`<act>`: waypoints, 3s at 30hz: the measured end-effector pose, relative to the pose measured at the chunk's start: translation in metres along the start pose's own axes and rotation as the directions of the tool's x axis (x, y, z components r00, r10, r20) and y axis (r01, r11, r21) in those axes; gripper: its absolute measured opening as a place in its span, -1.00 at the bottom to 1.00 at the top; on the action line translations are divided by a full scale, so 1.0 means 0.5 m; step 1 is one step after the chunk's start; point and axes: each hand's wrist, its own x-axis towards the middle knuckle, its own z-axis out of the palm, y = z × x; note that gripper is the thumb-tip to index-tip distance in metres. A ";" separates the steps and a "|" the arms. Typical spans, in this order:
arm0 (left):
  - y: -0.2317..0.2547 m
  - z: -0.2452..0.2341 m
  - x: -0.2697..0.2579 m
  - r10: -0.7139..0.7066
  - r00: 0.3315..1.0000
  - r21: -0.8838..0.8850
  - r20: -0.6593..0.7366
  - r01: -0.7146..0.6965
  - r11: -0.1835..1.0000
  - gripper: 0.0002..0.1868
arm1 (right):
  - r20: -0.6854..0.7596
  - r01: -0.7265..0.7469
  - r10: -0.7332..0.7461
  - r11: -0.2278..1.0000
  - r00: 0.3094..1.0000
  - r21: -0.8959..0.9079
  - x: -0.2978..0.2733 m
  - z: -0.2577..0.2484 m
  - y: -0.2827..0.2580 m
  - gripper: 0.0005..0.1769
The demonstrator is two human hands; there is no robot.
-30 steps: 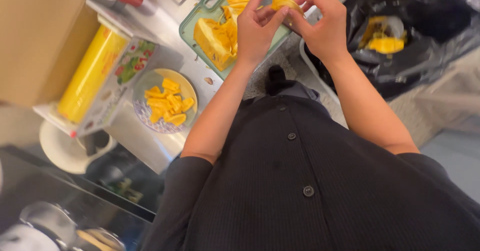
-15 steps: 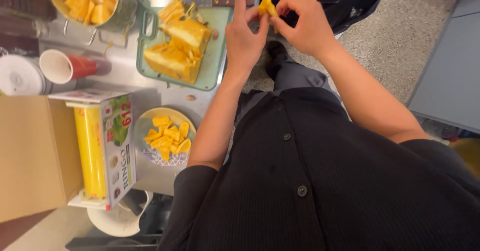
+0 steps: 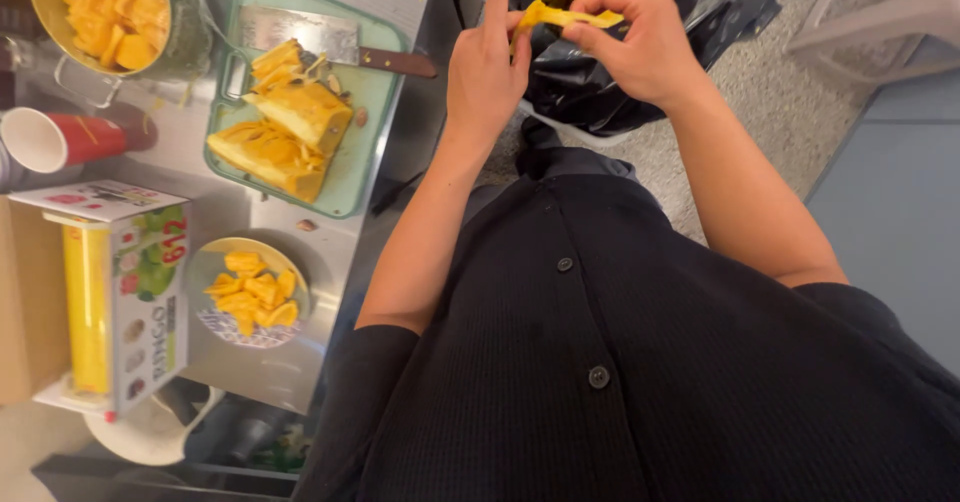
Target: Removing pods and cleaning a jackfruit for preparation.
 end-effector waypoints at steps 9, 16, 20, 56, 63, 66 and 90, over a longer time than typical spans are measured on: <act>-0.025 0.145 0.081 -0.236 0.970 -0.577 0.059 0.226 0.784 -0.34 | -0.125 0.086 -0.063 0.978 0.990 0.192 0.039 -0.204 0.152 -0.87; 0.003 0.158 0.128 -0.362 0.914 -0.864 0.184 0.326 0.384 -0.46 | -0.074 -0.038 0.034 0.997 0.997 -0.060 0.068 -0.197 0.180 -0.69; 0.005 0.173 0.122 -0.331 0.926 -0.872 0.181 0.307 0.382 -0.44 | -0.080 -0.040 0.054 0.986 0.995 0.159 0.056 -0.177 0.206 -0.73; 0.141 0.123 0.223 0.091 0.991 -0.305 0.097 -0.057 0.951 -0.77 | 0.162 -0.211 0.138 0.738 0.977 0.641 0.029 -0.227 0.190 -0.81; 0.158 0.138 0.238 0.148 0.989 -0.203 0.028 -0.140 0.969 -0.88 | 0.125 -0.176 0.124 0.671 0.984 0.720 0.021 -0.238 0.196 -0.85; 0.166 0.139 0.239 0.133 0.988 -0.255 0.082 -0.108 0.961 -0.89 | 0.183 -0.232 0.143 0.581 0.973 0.780 0.024 -0.249 0.178 -0.81; 0.127 0.153 0.220 0.054 0.999 -0.216 0.007 -0.051 0.975 -0.92 | -0.222 0.128 0.170 0.438 0.960 0.890 0.011 -0.275 0.233 -0.83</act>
